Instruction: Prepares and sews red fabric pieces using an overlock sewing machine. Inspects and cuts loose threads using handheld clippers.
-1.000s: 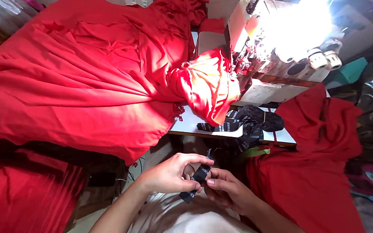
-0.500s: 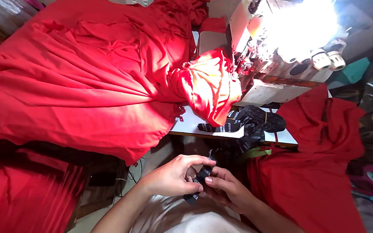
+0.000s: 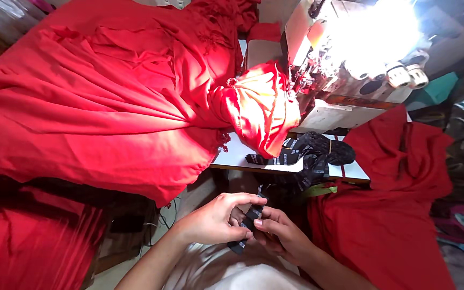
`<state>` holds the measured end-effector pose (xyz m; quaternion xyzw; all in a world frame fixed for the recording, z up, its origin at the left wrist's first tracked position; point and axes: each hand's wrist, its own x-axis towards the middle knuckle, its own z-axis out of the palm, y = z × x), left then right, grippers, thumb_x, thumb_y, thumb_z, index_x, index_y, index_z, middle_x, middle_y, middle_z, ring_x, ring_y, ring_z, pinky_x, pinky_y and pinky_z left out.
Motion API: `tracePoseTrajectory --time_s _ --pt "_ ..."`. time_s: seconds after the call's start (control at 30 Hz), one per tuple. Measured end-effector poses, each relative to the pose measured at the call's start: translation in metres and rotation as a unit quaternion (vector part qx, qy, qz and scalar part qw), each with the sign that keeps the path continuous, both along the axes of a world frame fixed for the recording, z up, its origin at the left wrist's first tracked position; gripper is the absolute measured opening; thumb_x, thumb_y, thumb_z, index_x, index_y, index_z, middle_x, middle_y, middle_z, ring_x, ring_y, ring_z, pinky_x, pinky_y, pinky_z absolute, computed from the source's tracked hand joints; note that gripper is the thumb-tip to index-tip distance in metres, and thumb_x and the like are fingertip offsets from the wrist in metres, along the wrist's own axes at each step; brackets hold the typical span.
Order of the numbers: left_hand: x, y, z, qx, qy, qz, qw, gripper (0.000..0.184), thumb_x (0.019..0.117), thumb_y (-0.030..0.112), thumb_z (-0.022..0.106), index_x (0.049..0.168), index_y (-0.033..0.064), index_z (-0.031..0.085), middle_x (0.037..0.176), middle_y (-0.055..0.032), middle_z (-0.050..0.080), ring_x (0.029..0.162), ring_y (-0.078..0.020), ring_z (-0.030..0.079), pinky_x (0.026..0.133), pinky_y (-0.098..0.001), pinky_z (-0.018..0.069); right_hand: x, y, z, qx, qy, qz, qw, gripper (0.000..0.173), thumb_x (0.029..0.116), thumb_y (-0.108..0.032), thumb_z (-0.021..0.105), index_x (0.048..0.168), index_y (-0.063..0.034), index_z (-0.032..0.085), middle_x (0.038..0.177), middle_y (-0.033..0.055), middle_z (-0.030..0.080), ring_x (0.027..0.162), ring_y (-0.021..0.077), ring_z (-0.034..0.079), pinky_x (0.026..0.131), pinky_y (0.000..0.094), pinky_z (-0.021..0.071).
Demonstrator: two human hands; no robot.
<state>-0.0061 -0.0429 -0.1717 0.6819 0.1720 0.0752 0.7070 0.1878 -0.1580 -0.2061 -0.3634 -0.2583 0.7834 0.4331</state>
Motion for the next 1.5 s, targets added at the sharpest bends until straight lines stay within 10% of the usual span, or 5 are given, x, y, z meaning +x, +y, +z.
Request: tracePoseTrajectory --time_s 0.23,0.43,0.77,1.23,1.5 --pt "-0.014 0.004 -0.004 0.144 0.023 0.008 0.989 0.068 0.0868 0.004 0.074 0.15 0.0032 0.049 0.121 -0.0077 0.072 0.075 -0.0034 0.067 0.065 -0.0183 0.0563 0.021 0.0 0.003 0.164 -0.176 -0.024 0.97 0.011 0.1023 -0.018 0.054 0.102 -0.0126 0.064 0.081 -0.0096 0.068 0.056 -0.0082 0.051 0.049 0.0102 0.0387" --pt "-0.025 0.012 0.006 0.123 -0.039 0.098 0.987 0.061 0.0841 0.009 0.075 0.14 0.0057 0.051 0.091 0.0072 0.075 0.073 0.0005 0.07 0.066 -0.0153 0.0581 0.13 0.05 0.028 0.359 -0.715 -0.267 0.537 0.035 0.0982 -0.033 0.063 0.113 -0.0044 0.078 0.105 0.0178 0.07 0.082 0.0232 0.068 0.069 0.0398 0.0559" --pt "0.046 0.017 0.031 -0.033 -0.137 0.214 0.967 0.056 0.0857 -0.004 0.069 0.136 0.0013 0.044 0.095 0.0075 0.068 0.076 -0.0054 0.07 0.07 -0.0236 0.0618 0.153 0.076 0.001 0.319 -0.773 -0.296 0.462 0.04 0.0984 -0.042 0.056 0.116 -0.0153 0.079 0.117 0.0211 0.069 0.108 0.0441 0.061 0.087 0.0611 0.043" --pt "0.043 0.011 0.032 -0.324 -0.159 0.135 0.923 0.03 0.0948 0.01 0.065 0.124 0.0127 0.061 0.104 0.0013 0.074 0.085 -0.009 0.072 0.073 -0.0235 0.0605 0.05 0.072 0.061 0.545 -0.394 -0.17 0.72 0.016 0.098 -0.025 0.061 0.092 -0.0127 0.07 0.104 0.0012 0.06 0.114 0.0068 0.051 0.102 0.0218 0.0381" --pt "0.021 -0.015 0.02 0.126 -0.145 0.419 0.887 0.01 0.1003 0.013 0.054 0.098 0.0136 0.063 0.081 0.0132 0.068 0.068 0.003 0.065 0.063 -0.0158 0.0557 0.034 0.066 0.056 0.466 -0.419 -0.248 0.739 0.018 0.0961 -0.025 0.06 0.087 -0.0122 0.068 0.105 0.0001 0.062 0.114 0.005 0.053 0.101 0.021 0.0405"
